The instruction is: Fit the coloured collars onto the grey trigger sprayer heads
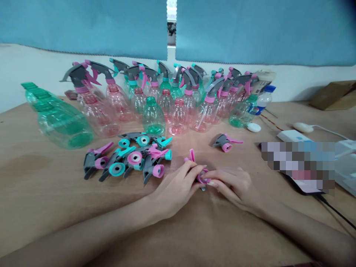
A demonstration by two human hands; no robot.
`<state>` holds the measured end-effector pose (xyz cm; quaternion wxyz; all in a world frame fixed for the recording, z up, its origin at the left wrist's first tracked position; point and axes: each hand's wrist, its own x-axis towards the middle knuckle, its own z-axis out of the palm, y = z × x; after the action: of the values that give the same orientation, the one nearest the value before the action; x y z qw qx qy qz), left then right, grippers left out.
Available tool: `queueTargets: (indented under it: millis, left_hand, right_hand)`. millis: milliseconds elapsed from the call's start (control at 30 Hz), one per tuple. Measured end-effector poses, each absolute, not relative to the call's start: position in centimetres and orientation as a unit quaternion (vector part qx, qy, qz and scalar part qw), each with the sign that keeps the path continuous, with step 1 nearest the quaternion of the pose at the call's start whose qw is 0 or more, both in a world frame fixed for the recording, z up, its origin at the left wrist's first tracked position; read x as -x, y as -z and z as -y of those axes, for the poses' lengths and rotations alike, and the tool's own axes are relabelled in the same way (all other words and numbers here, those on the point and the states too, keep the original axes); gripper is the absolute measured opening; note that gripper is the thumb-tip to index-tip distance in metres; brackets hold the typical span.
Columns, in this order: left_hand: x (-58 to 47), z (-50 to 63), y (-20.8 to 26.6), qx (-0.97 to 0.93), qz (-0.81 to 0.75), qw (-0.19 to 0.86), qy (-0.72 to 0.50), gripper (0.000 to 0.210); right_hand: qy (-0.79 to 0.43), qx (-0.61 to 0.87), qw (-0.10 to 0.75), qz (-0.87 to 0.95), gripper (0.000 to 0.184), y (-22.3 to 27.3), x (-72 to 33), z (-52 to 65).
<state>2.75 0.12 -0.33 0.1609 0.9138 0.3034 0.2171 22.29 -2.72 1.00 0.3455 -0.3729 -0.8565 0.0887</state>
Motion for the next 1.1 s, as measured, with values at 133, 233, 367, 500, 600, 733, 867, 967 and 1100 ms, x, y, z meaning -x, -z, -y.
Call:
queueTargets:
  millis: [133, 233, 367, 500, 600, 733, 867, 967, 1100]
  left_hand:
    - [-2.8, -0.1, 0.3, -0.912, -0.308, 0.17, -0.213, 0.025]
    - [-2.8, -0.2, 0.4, -0.912, -0.31, 0.168, -0.209, 0.025]
    - [-2.7, -0.2, 0.4, -0.913, -0.308, 0.168, -0.21, 0.024]
    - [-2.5, -0.2, 0.1, -0.909, -0.298, 0.191, -0.218, 0.023]
    - [-2.3, -0.2, -0.1, -0.901, -0.295, 0.209, -0.24, 0.028]
    - [-2.0, -0.4, -0.1, -0.883, -0.302, 0.237, -0.27, 0.034]
    - [-1.9, -0.5, 0.2, -0.866, -0.3, 0.277, -0.289, 0.042]
    - [-1.8, -0.5, 0.3, -0.861, -0.299, 0.301, -0.282, 0.041]
    - [-1.8, -0.3, 0.1, -0.854, -0.308, 0.307, -0.287, 0.036]
  right_hand:
    - [-0.066, 0.388, 0.326, 0.859, 0.026, -1.0, -22.3, 2.5]
    - [-0.044, 0.399, 0.311, 0.861, 0.027, -0.9, -22.3, 2.4]
    - [-0.046, 0.401, 0.303, 0.864, 0.031, -0.8, -22.3, 2.3]
    - [-0.096, 0.387, 0.311, 0.863, 0.032, -0.7, -22.2, 2.3]
    - [-0.12, 0.374, 0.316, 0.864, 0.026, -0.4, -22.1, 2.5]
    - [-0.145, 0.407, 0.337, 0.836, 0.023, 0.4, -21.9, 2.7]
    - [-0.149, 0.45, 0.345, 0.81, 0.037, 0.7, -21.8, 2.6]
    - [-0.125, 0.44, 0.334, 0.824, 0.034, 0.6, -21.7, 2.6]
    - [-0.084, 0.412, 0.358, 0.834, 0.026, 0.3, -21.6, 2.7]
